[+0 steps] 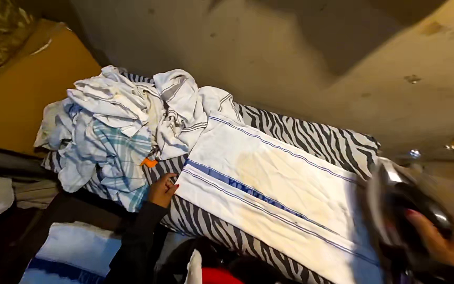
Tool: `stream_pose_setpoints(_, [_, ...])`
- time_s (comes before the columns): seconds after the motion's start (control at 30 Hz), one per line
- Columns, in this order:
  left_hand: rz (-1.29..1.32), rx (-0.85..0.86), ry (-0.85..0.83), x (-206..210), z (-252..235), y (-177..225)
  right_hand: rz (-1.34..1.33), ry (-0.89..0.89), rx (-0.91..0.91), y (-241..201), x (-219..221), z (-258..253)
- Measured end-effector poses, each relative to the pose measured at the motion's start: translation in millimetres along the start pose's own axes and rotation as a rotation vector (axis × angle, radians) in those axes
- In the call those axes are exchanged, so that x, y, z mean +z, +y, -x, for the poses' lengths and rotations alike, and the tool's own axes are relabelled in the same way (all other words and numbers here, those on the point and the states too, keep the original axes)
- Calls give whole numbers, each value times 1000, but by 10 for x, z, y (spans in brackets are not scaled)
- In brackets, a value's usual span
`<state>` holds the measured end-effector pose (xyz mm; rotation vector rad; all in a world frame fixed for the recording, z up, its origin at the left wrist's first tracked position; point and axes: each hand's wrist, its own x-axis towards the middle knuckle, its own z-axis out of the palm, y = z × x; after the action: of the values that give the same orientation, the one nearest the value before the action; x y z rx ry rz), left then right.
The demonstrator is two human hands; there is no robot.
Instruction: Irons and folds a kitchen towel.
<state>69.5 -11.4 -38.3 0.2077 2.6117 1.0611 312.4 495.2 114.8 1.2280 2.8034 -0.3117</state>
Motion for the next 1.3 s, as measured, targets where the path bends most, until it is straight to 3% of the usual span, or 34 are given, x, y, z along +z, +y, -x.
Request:
stream_pose_setpoints(0.07, [-64,47,37,-7,-2,13,-4,-38,-218,-735,216,411])
stream_pose_setpoints(0.23, [-133,275,313,-296,190,47,46,-404,-614,-2475,1107,845])
stream_pose_setpoints(0.37, [-134,359,525,-626,447,-4,73,-626,-701,-3650,1207,794])
stream_pose_setpoints(0.5, [-13,468,705,-649,443,255,57,-681,-627,-4103,1246,837])
stream_pose_setpoints(0.6, [83,584,767,-439,311,503,19,-689,-532,-3891,1222,905])
stream_pose_setpoints(0.67, [76,651,699,-167,157,605,-5,-688,-439,-3495,1144,918])
stream_pose_setpoints(0.73, [-33,698,464,206,-14,541,-15,-640,-324,-2917,1082,976])
stream_pose_setpoints(0.8, [-303,682,159,532,-188,316,-9,-523,-194,-2258,1033,1060])
stream_pose_setpoints(0.83, [-416,664,88,646,-258,184,-4,-462,-114,-1915,1004,1084])
stream_pose_setpoints(1.0, [-575,639,71,670,-328,46,-19,-148,430,-299,846,1015])
stream_pose_setpoints(1.1, [-584,654,80,642,-329,48,-67,-75,626,129,767,819])
stream_pose_setpoints(1.2, [-591,668,102,645,-345,50,-83,-103,521,262,744,744])
stream_pose_setpoints(1.3, [-413,625,217,604,-342,44,-5,-107,12,412,827,843])
